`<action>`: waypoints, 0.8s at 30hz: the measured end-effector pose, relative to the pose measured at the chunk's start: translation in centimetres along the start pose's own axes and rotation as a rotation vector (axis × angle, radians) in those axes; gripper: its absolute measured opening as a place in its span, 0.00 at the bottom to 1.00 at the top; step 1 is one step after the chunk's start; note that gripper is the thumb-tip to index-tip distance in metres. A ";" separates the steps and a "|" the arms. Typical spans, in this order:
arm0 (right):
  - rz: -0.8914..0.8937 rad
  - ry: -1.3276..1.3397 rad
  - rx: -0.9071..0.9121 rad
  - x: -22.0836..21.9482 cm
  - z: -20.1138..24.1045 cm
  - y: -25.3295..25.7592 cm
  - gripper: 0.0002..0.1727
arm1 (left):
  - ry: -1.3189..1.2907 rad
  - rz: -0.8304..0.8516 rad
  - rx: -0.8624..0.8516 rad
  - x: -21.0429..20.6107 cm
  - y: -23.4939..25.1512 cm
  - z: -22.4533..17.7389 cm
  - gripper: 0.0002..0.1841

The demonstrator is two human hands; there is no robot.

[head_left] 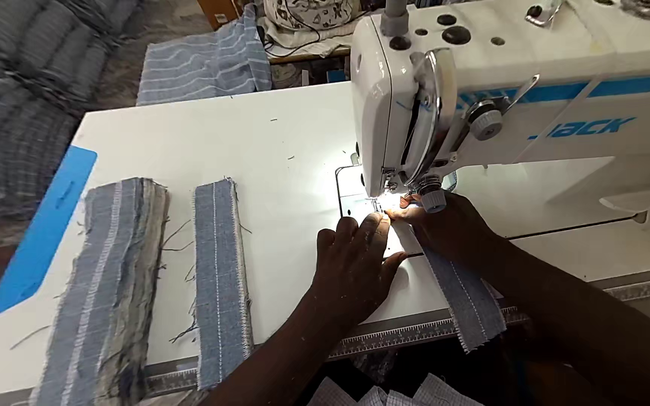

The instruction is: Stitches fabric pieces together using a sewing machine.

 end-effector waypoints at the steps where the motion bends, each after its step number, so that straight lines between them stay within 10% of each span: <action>1: -0.006 -0.002 0.016 0.1 -0.3 0.2 0.17 | -0.002 -0.009 0.020 -0.1 0.2 -0.2 0.31; 14: -0.232 0.107 -0.098 3.6 0.9 -2.6 0.15 | 0.096 0.074 0.008 0.6 4.1 -2.3 0.13; 24: -0.549 -0.065 -0.341 17.3 -4.1 -13.6 0.20 | 0.072 0.042 0.068 -0.3 3.6 -1.7 0.16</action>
Point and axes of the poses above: each hand's wrist, its own y-axis towards the middle knuckle, its own x-axis out of the back of the hand, z = x × y, the point moved 3 cm from there along y, towards the middle knuckle, and after that the axes turned 9 degrees about y, right-handed, at the moved point
